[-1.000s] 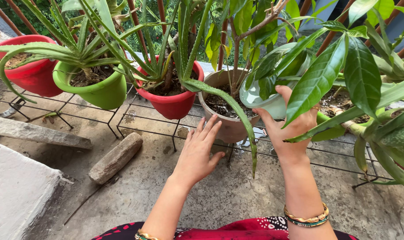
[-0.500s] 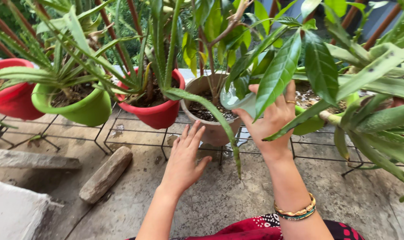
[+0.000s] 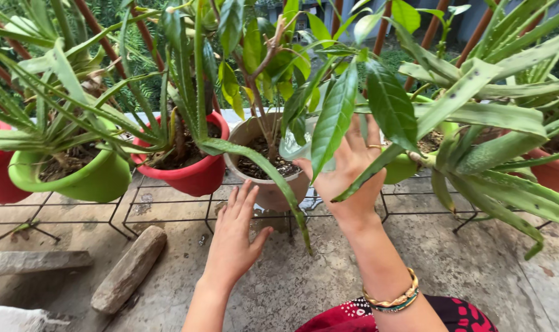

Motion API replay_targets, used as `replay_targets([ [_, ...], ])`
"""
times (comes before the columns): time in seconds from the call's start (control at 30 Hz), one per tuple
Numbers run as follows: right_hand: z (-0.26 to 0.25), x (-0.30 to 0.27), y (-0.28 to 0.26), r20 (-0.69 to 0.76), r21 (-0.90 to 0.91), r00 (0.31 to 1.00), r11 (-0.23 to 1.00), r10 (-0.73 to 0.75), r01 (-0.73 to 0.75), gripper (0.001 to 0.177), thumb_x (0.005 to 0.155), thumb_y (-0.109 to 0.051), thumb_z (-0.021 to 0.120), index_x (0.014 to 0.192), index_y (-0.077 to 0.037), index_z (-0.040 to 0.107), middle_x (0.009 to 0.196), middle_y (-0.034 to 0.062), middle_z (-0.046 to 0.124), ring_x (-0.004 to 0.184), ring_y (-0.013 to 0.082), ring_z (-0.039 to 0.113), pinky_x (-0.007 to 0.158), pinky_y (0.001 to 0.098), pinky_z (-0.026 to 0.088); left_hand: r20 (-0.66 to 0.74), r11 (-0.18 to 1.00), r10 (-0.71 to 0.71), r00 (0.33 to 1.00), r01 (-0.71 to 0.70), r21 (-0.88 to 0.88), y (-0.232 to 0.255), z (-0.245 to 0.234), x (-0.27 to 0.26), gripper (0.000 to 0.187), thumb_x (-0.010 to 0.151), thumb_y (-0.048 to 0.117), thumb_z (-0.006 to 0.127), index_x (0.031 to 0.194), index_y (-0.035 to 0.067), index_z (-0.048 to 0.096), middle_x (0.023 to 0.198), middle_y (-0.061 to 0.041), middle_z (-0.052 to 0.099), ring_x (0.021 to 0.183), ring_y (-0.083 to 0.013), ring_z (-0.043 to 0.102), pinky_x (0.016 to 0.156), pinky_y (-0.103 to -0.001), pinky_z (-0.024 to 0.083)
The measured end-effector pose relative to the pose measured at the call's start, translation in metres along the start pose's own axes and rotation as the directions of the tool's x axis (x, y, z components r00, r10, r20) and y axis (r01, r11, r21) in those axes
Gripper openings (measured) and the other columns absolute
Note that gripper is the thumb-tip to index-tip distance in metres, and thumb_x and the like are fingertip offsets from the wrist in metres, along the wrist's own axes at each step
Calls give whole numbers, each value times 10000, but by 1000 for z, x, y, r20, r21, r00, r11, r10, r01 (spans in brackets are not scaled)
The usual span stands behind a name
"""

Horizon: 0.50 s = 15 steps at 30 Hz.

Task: The person waters several potted plants on a balcony using a plastic bowl, moving between different pots and touching the leaves of a larger plant.

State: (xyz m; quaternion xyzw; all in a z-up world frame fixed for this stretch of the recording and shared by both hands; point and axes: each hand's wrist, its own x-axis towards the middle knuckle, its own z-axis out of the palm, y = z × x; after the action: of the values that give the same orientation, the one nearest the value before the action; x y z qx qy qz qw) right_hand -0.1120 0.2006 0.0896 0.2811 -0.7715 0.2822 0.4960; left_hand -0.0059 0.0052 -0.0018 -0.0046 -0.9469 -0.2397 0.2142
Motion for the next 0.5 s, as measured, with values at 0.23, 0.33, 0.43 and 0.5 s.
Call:
replay_targets([
  [0.23, 2, -4, 1, 26, 62, 1000, 998, 0, -1, 704, 690, -338, 958, 1270, -64, 666, 1405, 244, 606, 1316, 426, 565, 1169, 551, 390, 9, 1000, -4, 1000, 4, -4, 1, 1, 1, 917, 769, 207, 813, 1537, 117, 320, 1633, -90, 311, 1509, -353, 267, 1161, -566, 267],
  [0.33, 2, -4, 1, 11, 47, 1000, 999, 12, -12, 748, 692, -347, 959, 1308, -54, 652, 1453, 273, 560, 1357, 451, 526, 1181, 543, 380, 20, 1000, -10, 1000, 10, 2, 1, 1, 1, 916, 768, 207, 816, 1534, 117, 323, 1634, -88, 307, 1510, -352, 262, 1160, -567, 265],
  [0.43, 2, -3, 1, 18, 46, 1000, 999, 15, -15, 769, 687, -346, 958, 1326, -56, 644, 1485, 275, 533, 1388, 455, 506, 1187, 541, 376, 20, 1000, -8, 1000, 8, 4, 1, 1, 2, 913, 769, 209, 817, 1534, 118, 329, 1634, -87, 309, 1512, -350, 261, 1161, -568, 263],
  [0.5, 2, -3, 0, 24, 35, 1000, 999, 19, -20, 777, 679, -346, 958, 1330, -59, 647, 1502, 280, 522, 1393, 459, 495, 1181, 540, 380, 14, 1000, -6, 1000, 6, 2, 1, 2, 1, 911, 771, 211, 817, 1537, 119, 331, 1636, -86, 311, 1513, -349, 262, 1162, -568, 262],
])
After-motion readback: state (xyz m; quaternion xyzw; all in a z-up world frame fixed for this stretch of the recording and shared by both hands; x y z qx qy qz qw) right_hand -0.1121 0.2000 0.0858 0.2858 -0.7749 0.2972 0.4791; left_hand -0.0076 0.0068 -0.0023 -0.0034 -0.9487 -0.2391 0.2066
